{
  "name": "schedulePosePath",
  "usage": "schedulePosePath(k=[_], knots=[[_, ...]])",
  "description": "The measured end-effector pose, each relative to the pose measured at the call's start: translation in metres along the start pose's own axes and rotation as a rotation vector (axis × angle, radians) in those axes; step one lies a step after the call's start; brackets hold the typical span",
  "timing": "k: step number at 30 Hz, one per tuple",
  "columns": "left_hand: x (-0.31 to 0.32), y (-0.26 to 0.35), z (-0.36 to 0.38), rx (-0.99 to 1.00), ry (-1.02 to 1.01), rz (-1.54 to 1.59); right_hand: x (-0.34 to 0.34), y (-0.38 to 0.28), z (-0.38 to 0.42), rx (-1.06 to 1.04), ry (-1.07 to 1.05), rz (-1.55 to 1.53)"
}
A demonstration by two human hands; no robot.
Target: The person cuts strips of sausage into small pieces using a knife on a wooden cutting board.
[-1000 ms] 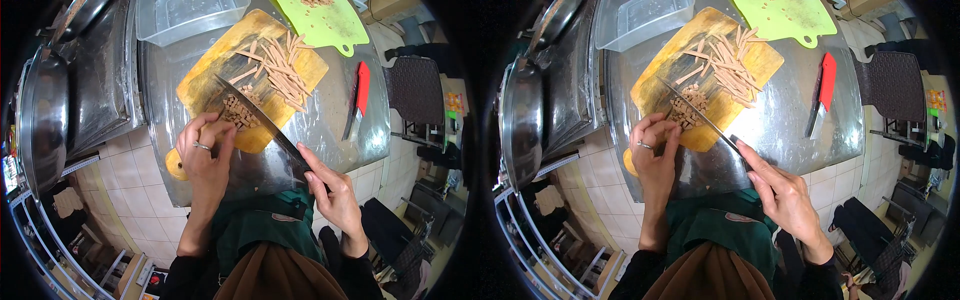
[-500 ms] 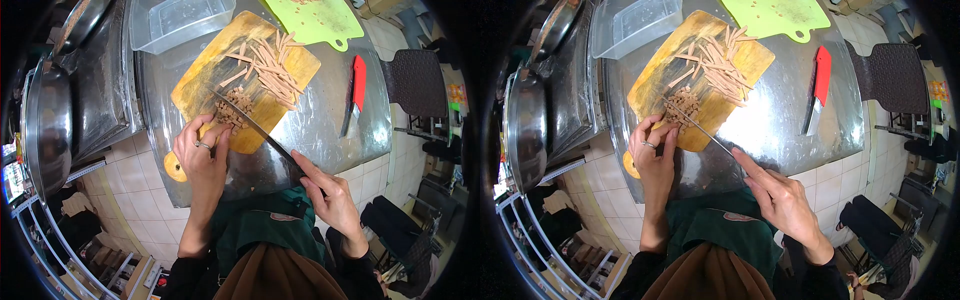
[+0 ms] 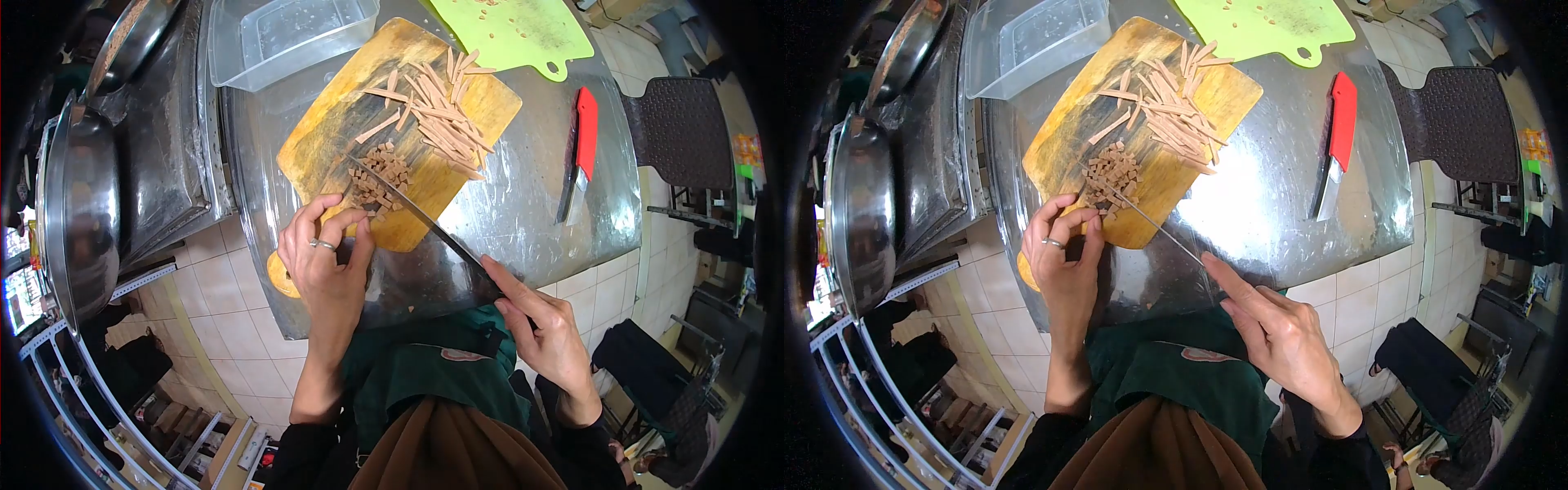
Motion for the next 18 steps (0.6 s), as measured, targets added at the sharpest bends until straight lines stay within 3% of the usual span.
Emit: schedulePosePath(k=[3, 6, 9, 18], knots=[[-0.002, -0.005, 0.005, -0.031, -0.011, 0.074, 0.002, 0.003, -0.001, -0.062, 0.046, 0.017], [-0.005, -0.005, 0.006, -0.045, -0.019, 0.067, -0.001, -0.002, -0.001, 0.026, -0.018, 0.01], [-0.005, -0.005, 0.006, -0.038, -0.019, 0.076, 0.004, 0.003, 0.0, -0.078, 0.051, 0.06], [-0.011, -0.016, 0.014, -0.17, 0.044, 0.311, 0.002, -0.005, 0.008, -0.019, -0.13, 0.167]])
Point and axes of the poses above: each hand's wrist, its own z-axis away from the middle knuckle, its own x-axis out of the palm, y = z × x, the point moved 1 cm from there along -z, towards the middle knuckle, and after that the axes turned 13 degrees about -y, right-handed, at the moved point
